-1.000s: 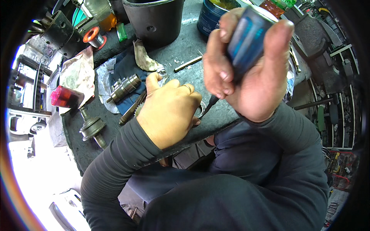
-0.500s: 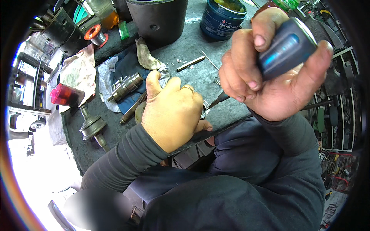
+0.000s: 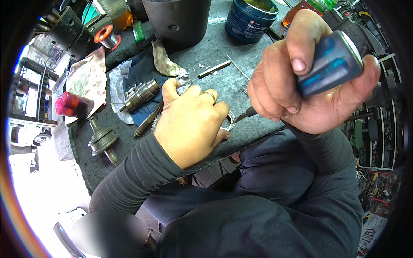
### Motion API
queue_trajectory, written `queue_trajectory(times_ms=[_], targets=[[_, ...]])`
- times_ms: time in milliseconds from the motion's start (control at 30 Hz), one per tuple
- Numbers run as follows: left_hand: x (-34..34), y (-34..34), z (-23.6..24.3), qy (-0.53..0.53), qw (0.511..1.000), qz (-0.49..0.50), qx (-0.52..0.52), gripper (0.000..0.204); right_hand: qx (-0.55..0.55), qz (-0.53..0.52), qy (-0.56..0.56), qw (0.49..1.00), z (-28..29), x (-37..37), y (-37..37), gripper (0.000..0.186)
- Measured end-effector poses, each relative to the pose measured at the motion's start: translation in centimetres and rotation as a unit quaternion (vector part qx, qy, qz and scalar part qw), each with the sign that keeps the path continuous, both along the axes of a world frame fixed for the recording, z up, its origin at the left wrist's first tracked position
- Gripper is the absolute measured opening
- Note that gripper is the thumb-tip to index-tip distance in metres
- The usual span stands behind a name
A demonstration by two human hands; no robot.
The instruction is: The person disassembles a bearing using a screwdriver, removes the inner ring, and cleans the components with a cloth. The person then reassembles the bearing and wipes the parts again.
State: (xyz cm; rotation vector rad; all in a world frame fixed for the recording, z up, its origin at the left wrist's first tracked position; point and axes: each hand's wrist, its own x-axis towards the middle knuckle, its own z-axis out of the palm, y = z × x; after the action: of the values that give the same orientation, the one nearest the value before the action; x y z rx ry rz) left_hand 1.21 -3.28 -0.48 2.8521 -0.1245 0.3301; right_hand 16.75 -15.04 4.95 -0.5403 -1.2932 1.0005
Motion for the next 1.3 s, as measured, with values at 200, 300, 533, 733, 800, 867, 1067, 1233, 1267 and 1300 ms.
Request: queue_trajectory(times_ms=[200,300,533,733,800,867,1067,1233,1267,1300], targets=[[0.1,-0.1,0.0,0.008,1.000,0.006,0.002,0.029,-0.075,-0.066,0.015,0.995,1.5,-1.9,0.3,0.072],[0.1,-0.1,0.1,0.019,1.000,0.007,0.002,0.029,-0.102,-0.083,0.011,0.991,1.9,-2.2,0.4,0.072],[0.2,-0.2,0.2,0.038,0.999,0.007,0.002,0.033,-0.022,-0.052,0.078,0.995,0.0,-1.8,0.9,0.072],[0.3,0.0,0.2,0.017,1.000,0.007,-0.020,0.028,0.045,-0.036,0.049,0.997,-0.7,-1.2,1.1,0.071],[0.3,0.0,0.2,0.018,1.000,0.007,-0.020,0.028,0.056,-0.036,0.042,0.997,-0.7,-1.2,1.1,0.071],[0.3,0.0,0.1,0.013,1.000,0.006,-0.023,0.027,0.065,-0.035,0.038,0.997,-0.8,-1.1,1.2,0.071],[0.2,0.0,0.0,0.007,1.000,0.003,-0.018,0.027,0.097,-0.011,0.027,0.995,-0.8,-0.8,1.2,0.070],[0.3,0.1,0.1,0.049,0.999,0.006,0.008,0.040,0.104,0.011,0.032,0.994,-0.8,-0.8,1.3,0.070],[0.3,0.1,-0.1,0.028,1.000,0.005,-0.003,0.034,0.095,0.019,0.014,0.995,-0.9,-0.6,1.3,0.070],[0.2,0.0,-0.2,0.008,1.000,0.004,-0.013,0.029,0.086,0.027,-0.003,0.996,-0.9,-0.5,1.3,0.070]])
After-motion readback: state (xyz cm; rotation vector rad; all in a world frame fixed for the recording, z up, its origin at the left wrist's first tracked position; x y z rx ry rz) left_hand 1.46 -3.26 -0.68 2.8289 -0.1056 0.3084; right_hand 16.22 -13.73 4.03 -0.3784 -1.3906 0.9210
